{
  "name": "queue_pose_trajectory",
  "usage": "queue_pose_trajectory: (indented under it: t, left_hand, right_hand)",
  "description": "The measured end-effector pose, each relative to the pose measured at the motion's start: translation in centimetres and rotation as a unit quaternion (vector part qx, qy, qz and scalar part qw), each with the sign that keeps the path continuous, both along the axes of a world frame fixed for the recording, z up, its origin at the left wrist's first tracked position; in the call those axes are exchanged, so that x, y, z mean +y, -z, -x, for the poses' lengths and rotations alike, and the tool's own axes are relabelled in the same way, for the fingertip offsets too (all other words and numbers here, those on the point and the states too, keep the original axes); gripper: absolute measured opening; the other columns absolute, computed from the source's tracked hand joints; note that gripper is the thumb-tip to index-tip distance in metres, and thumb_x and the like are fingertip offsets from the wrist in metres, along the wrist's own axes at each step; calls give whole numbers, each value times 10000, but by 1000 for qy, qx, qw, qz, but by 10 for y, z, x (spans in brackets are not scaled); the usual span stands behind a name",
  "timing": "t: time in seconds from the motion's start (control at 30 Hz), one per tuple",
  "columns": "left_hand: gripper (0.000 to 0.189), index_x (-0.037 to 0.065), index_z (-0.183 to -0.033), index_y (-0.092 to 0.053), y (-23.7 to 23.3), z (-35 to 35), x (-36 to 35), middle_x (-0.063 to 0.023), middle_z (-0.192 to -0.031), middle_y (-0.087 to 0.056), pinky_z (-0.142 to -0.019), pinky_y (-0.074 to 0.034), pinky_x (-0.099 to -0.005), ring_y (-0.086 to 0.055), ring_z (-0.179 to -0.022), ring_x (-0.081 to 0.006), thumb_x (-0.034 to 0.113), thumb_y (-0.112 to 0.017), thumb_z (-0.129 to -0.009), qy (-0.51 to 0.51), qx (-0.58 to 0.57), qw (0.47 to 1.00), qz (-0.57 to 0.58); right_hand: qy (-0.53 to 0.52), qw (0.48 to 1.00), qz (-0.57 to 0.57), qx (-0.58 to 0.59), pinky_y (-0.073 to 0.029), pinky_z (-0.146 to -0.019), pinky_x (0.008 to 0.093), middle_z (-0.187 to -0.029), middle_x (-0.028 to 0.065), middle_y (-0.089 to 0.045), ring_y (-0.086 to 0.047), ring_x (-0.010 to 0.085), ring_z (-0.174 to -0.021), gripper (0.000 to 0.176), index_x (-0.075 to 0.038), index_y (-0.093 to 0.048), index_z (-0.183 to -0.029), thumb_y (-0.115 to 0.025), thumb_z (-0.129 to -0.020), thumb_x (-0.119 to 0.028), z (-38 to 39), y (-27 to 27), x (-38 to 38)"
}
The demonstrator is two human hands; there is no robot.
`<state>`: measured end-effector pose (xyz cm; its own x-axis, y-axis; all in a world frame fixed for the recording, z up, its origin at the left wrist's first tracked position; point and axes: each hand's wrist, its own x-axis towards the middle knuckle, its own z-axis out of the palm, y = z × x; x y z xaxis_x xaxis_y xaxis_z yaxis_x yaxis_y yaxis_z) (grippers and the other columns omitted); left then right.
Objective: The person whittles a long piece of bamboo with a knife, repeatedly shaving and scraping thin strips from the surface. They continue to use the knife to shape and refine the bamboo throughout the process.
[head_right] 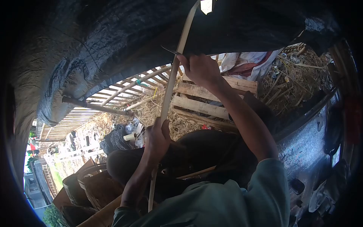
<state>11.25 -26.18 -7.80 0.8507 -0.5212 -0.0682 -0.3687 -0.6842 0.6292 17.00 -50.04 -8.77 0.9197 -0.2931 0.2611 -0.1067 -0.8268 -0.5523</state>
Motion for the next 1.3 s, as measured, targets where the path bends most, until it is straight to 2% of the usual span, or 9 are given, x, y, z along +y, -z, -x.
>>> queue_pose_trajectory:
  t: [0.1, 0.17, 0.43, 0.57, 0.7, 0.8, 1.0, 1.23, 1.3]
  left_hand:
    - [163, -17, -932, -480, -2, -1, 1, -229, -520, -523, -421, -425, -478, -567, -517, -429, 146, -478, -929, -1, 20, 1000, 7]
    - [163, -24, -945, -487, -2, -3, 2, -231, -527, -527, -427, -428, -479, -567, -521, -432, 138, -482, -925, -2, 29, 999, 14]
    - [172, -20, -1025, -476, 7, 0, 3, -256, -596, -563, -458, -452, -500, -588, -567, -435, 122, -462, -928, 10, -8, 999, 36]
    - [176, -15, -1008, -442, -1, 2, -1, -268, -607, -569, -457, -457, -504, -588, -571, -444, 149, -433, -945, -11, 28, 999, -24]
    - [172, -12, -935, -436, -6, 5, -4, -256, -555, -534, -430, -415, -491, -569, -541, -451, 159, -444, -949, -28, 44, 998, -43]
    - [173, -12, -913, -448, -7, 7, -3, -241, -527, -514, -418, -391, -477, -559, -523, -447, 158, -455, -948, -28, 30, 999, -29]
    - [174, -8, -893, -488, -2, 0, -2, -235, -533, -513, -432, -387, -468, -565, -538, -440, 158, -466, -939, -33, 25, 999, 4]
    - [177, -8, -869, -510, -5, -4, -3, -258, -560, -516, -452, -396, -470, -546, -570, -466, 158, -483, -926, -24, 35, 999, 29]
    - [183, -11, -868, -513, -4, -4, -3, -236, -560, -534, -442, -400, -450, -567, -527, -421, 163, -494, -922, -21, 24, 999, 32]
  right_hand:
    - [-44, 999, 19, -7, -500, -458, 382, -537, 116, -591, -620, 295, -500, 425, -51, -653, -819, -450, -940, -403, 10, -4, 17]
    - [-98, 994, 33, -17, -460, -410, 350, -460, 72, -532, -570, 247, -411, 385, -44, -634, -742, -484, -940, -337, 23, -7, 35]
    - [-206, 978, 33, -19, -493, -447, 373, -495, 103, -563, -608, 276, -461, 423, -50, -634, -805, -495, -903, -437, 63, 4, 69]
    - [-179, 981, 68, 22, -495, -435, 389, -497, 114, -564, -613, 280, -468, 442, -56, -639, -737, -491, -905, -438, 59, 3, 69]
    - [-32, 996, 88, -4, -501, -430, 412, -471, 142, -553, -604, 319, -455, 542, -36, -623, -606, -447, -930, -433, 20, -1, 25]
    - [56, 990, 123, 38, -532, -519, 455, -605, 213, -609, -636, 385, -596, 611, -18, -625, -609, -374, -949, -459, -15, -7, -35]
    - [82, 992, 80, 56, -538, -619, 475, -645, 219, -621, -645, 395, -677, 618, -21, -640, -672, -335, -953, -480, -28, 2, -50]
    - [56, 996, 67, 19, -533, -570, 456, -609, 176, -618, -645, 371, -630, 544, -28, -620, -715, -381, -947, -459, -23, -12, -44]
    - [-1, 998, 57, 27, -526, -547, 435, -629, 142, -629, -647, 342, -604, 426, -15, -536, -839, -431, -941, -415, -21, -12, -40]
